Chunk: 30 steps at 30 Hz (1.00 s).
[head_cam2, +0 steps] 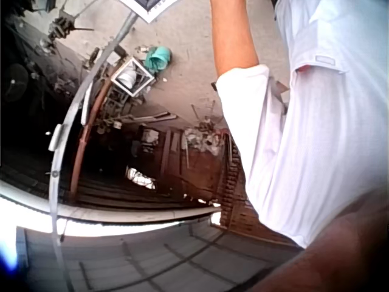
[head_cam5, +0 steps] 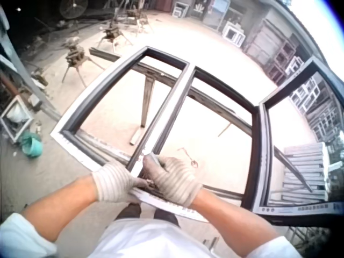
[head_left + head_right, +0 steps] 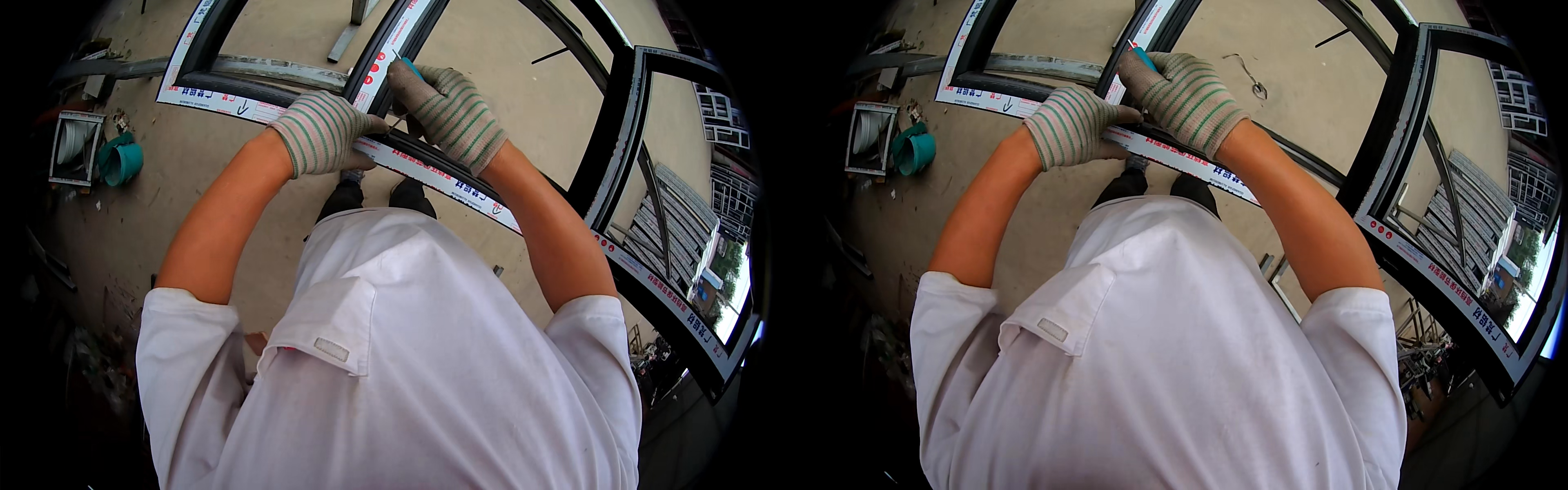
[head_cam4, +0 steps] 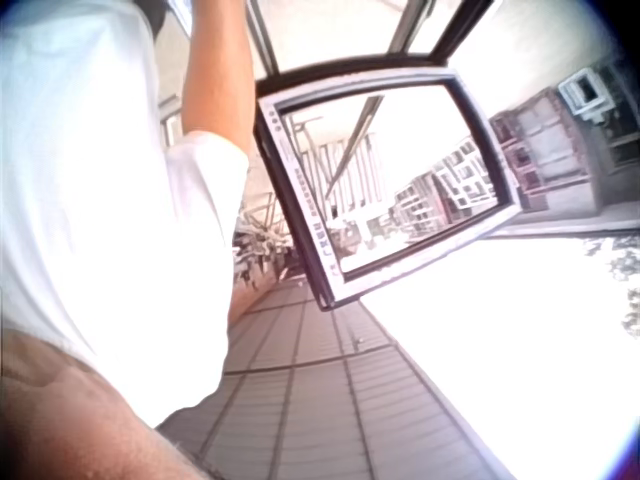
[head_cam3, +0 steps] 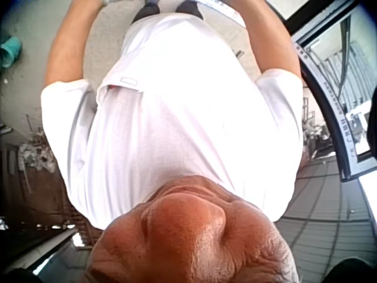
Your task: The person retrieves small hardware pieces from a metal bowl and uses a screwdriver to install them into a window frame. They then use a utility knife to trim or adjust sealant or tape along the frame edges.
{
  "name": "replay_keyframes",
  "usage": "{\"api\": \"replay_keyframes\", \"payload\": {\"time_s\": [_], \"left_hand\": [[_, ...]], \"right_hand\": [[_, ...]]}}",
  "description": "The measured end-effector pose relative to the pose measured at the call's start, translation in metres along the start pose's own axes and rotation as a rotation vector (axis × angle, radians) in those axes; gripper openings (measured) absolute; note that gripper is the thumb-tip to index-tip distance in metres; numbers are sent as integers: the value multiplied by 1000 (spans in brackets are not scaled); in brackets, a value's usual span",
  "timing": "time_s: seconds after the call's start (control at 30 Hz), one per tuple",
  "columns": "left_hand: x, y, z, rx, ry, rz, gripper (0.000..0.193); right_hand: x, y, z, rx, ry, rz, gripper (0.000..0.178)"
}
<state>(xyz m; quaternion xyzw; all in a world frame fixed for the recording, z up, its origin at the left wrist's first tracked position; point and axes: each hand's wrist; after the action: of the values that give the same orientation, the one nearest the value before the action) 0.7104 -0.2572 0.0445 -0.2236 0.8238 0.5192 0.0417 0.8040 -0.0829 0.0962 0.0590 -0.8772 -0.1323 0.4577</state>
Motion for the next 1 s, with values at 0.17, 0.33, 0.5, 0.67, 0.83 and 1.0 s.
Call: {"api": "replay_keyframes", "payload": {"time_s": [0.17,0.33,0.5,0.67,0.83,1.0], "left_hand": [[1,-1,-2,-38,-22,-7,66],[3,-3,-1,-22,-38,-31,57],[-6,14,-4,84,14,32,53],[0,1,-5,-79,-33,-21,43],[0,1,-5,-50,-22,-48,43],[0,2,-5,-33,-19,-44,42]], "right_hand": [[-5,0,-3,41,-36,64,64],[-24,-5,-5,8,-19,-13,65],[-13,-5,-16,87,-59,-30,64],[-18,-4,-19,119,-66,8,65],[-22,-8,-22,147,-95,-118,58],[-27,-17,-19,123,-88,-175,53]]}}
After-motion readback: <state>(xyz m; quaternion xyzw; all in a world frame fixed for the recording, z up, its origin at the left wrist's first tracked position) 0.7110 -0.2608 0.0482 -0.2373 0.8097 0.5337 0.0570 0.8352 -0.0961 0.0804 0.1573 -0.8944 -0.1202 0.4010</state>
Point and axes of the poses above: each hand's wrist, its own z-axis towards the middle knuckle, its own y-axis out of the back of the hand, x = y × z, and after that the axes turned 5 degrees about z, right-handed
